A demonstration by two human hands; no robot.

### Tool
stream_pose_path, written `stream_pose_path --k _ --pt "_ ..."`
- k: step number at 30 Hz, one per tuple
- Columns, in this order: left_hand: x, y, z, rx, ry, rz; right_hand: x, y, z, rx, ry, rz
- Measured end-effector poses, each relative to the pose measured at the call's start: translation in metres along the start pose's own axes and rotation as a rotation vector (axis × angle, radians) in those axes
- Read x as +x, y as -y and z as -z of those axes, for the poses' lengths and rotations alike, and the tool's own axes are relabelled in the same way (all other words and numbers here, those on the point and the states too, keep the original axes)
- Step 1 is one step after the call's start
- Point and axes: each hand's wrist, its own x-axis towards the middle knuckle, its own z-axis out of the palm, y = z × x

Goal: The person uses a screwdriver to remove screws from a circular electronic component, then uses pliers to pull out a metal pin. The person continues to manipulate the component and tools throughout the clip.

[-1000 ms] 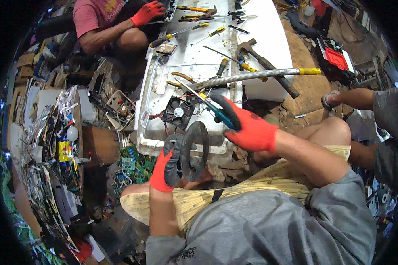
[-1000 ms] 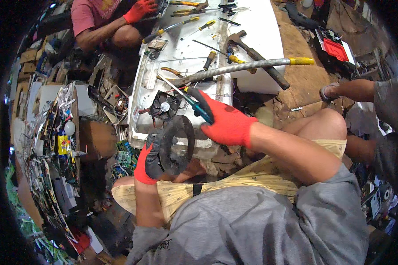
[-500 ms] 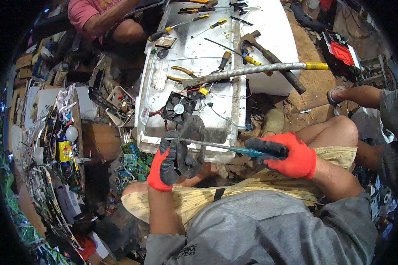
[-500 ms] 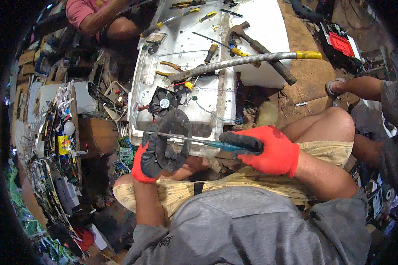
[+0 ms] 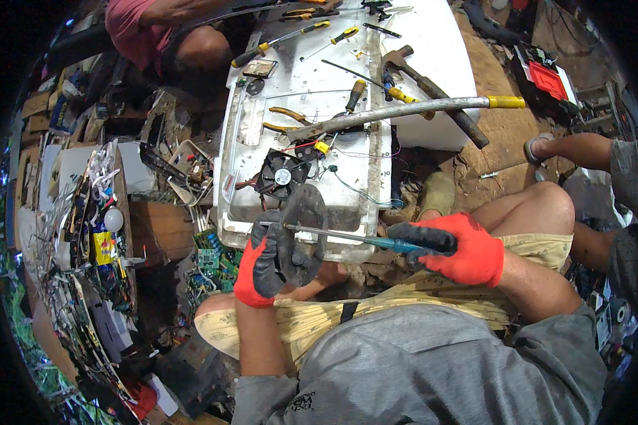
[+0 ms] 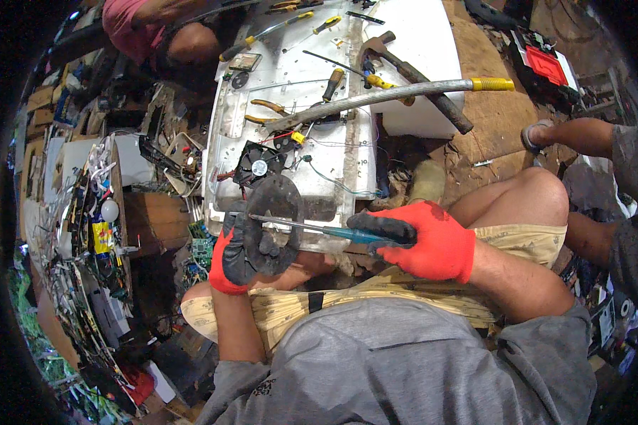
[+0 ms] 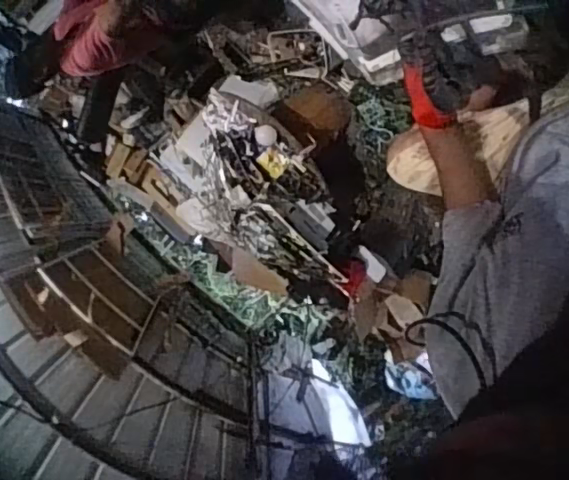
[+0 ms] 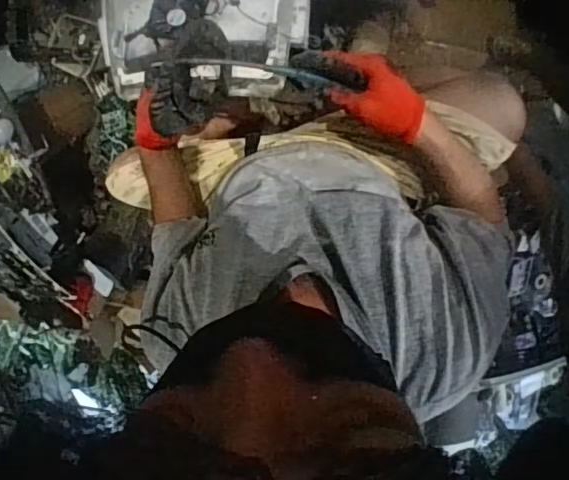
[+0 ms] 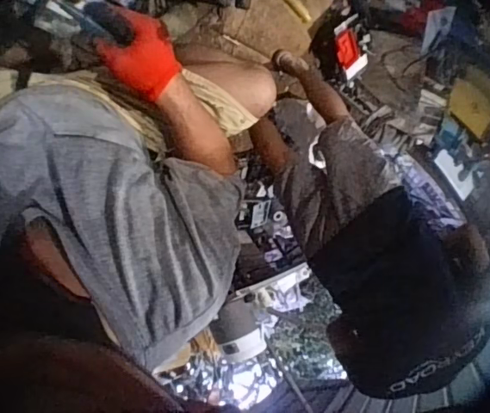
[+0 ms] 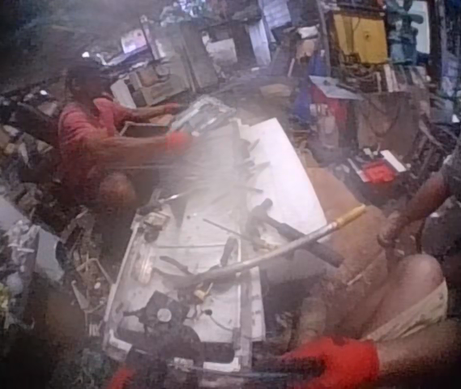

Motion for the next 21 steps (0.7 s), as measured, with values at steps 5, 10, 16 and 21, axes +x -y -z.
stream_pose_path --k 5,10,16,21 --pt "-0.002 -0.005 -0.007 0.29 -0.002 -0.07 -0.001 0.004 0.003 0.024 0.02 -0.059" --pt "-0.003 -0.012 -0.018 0.218 -0.011 -0.033 0.001 0.006 0.005 0.064 0.029 -0.156" --pt "-0.013 -0.016 -0.001 -0.106 0.044 0.03 0.006 -0.001 0.014 0.345 0.109 -0.442" --pt "-0.002 -0.005 -0.008 -0.43 0.179 0.064 0.01 0.004 0.005 0.374 0.105 -0.396"
